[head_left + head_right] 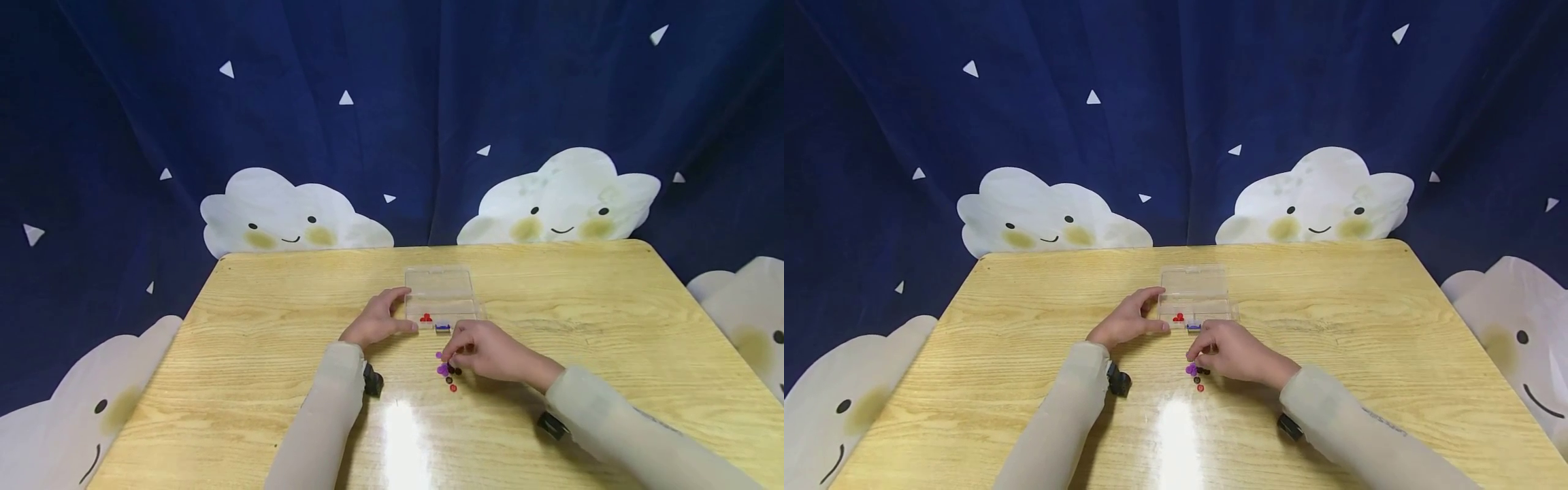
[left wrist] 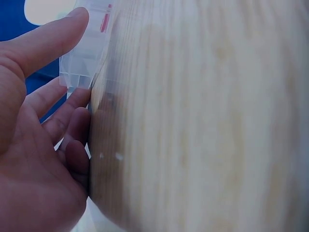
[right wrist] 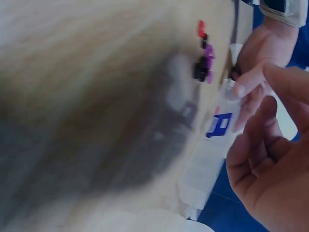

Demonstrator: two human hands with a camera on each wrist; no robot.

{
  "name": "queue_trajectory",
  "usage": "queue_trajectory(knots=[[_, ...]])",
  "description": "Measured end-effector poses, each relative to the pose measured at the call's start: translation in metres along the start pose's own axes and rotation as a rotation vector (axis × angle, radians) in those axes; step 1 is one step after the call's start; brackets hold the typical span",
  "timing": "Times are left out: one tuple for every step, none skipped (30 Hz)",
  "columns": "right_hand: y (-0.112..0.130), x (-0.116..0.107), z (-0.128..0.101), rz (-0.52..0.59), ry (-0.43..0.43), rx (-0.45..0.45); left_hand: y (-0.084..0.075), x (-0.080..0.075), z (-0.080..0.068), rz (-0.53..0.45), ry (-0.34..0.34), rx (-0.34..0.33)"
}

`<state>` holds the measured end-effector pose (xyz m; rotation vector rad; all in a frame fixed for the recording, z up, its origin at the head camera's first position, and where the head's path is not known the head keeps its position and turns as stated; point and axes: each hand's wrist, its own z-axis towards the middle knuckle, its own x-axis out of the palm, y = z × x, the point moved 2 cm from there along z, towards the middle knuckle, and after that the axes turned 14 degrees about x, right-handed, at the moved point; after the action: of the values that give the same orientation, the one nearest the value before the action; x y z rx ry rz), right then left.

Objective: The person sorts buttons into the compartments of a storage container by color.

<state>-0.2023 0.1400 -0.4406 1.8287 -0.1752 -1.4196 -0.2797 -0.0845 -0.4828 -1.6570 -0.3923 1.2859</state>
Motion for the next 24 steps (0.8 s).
queue_trajectory(knots=[[-0.002,0.001,-0.002,0.013,0.022,-0.003,-0.001,-0.001,0.0,0.001,0.0,0.003],[-0.004,0.003,-0.003,0.02,0.041,0.0,-0.001,-0.001,0.0,0.0,0.0,0.003],[-0.005,0.004,-0.004,0.025,0.059,0.001,-0.001,-0.002,0.0,0.0,0.0,0.005],[-0.006,0.005,-0.006,0.027,0.073,0.002,-0.001,-0.002,0.0,0.001,0.001,0.006],[-0.007,0.007,-0.007,0.029,0.086,0.007,-0.001,-0.002,0.0,-0.001,0.0,0.006],[-0.008,0.007,-0.008,0.034,0.098,0.008,-0.001,-0.002,0.0,-0.003,-0.002,0.009],[-0.009,0.008,-0.009,0.036,0.106,0.008,-0.001,-0.002,0.0,-0.005,-0.001,0.01],[-0.009,0.009,-0.01,0.04,0.113,0.008,-0.001,-0.002,0.0,-0.009,-0.001,0.009],[-0.009,0.01,-0.01,0.043,0.12,0.01,-0.001,-0.002,0.0,-0.012,-0.001,0.013],[-0.009,0.01,-0.011,0.042,0.123,0.008,-0.001,-0.002,0.0,-0.015,0.0,0.014],[-0.009,0.011,-0.011,0.042,0.126,0.005,-0.001,-0.002,-0.001,-0.019,-0.001,0.016],[-0.01,0.012,-0.011,0.042,0.128,0.0,-0.002,-0.002,-0.001,-0.021,-0.002,0.018],[-0.01,0.013,-0.012,0.037,0.127,-0.005,-0.002,-0.001,-0.001,-0.022,-0.002,0.017],[-0.01,0.014,-0.012,0.027,0.125,-0.011,-0.003,-0.001,-0.001,-0.024,-0.004,0.015],[-0.01,0.016,-0.012,0.015,0.121,-0.017,-0.003,-0.001,-0.002,-0.023,-0.007,0.016],[-0.01,0.017,-0.012,-0.001,0.118,-0.023,-0.003,-0.001,-0.002,-0.023,-0.008,0.016],[-0.01,0.018,-0.012,-0.017,0.115,-0.03,-0.003,-0.001,-0.002,-0.022,-0.009,0.013],[-0.01,0.019,-0.012,-0.033,0.113,-0.035,-0.003,-0.001,-0.001,-0.024,-0.008,0.01],[-0.01,0.02,-0.012,-0.05,0.109,-0.04,-0.003,-0.001,-0.001,-0.026,-0.007,0.006],[-0.01,0.021,-0.013,-0.067,0.105,-0.045,-0.002,-0.001,-0.001,-0.027,-0.006,0.004],[-0.011,0.021,-0.013,-0.08,0.103,-0.046,-0.002,-0.001,-0.001,-0.029,-0.005,0.002],[-0.011,0.021,-0.013,-0.091,0.101,-0.045,-0.001,0.0,-0.001,-0.03,-0.003,-0.002],[-0.011,0.02,-0.013,-0.098,0.099,-0.047,0.0,0.0,0.0,-0.032,-0.004,-0.004],[-0.011,0.02,-0.012,-0.102,0.097,-0.05,0.0,0.0,0.0,-0.033,-0.005,-0.002]])
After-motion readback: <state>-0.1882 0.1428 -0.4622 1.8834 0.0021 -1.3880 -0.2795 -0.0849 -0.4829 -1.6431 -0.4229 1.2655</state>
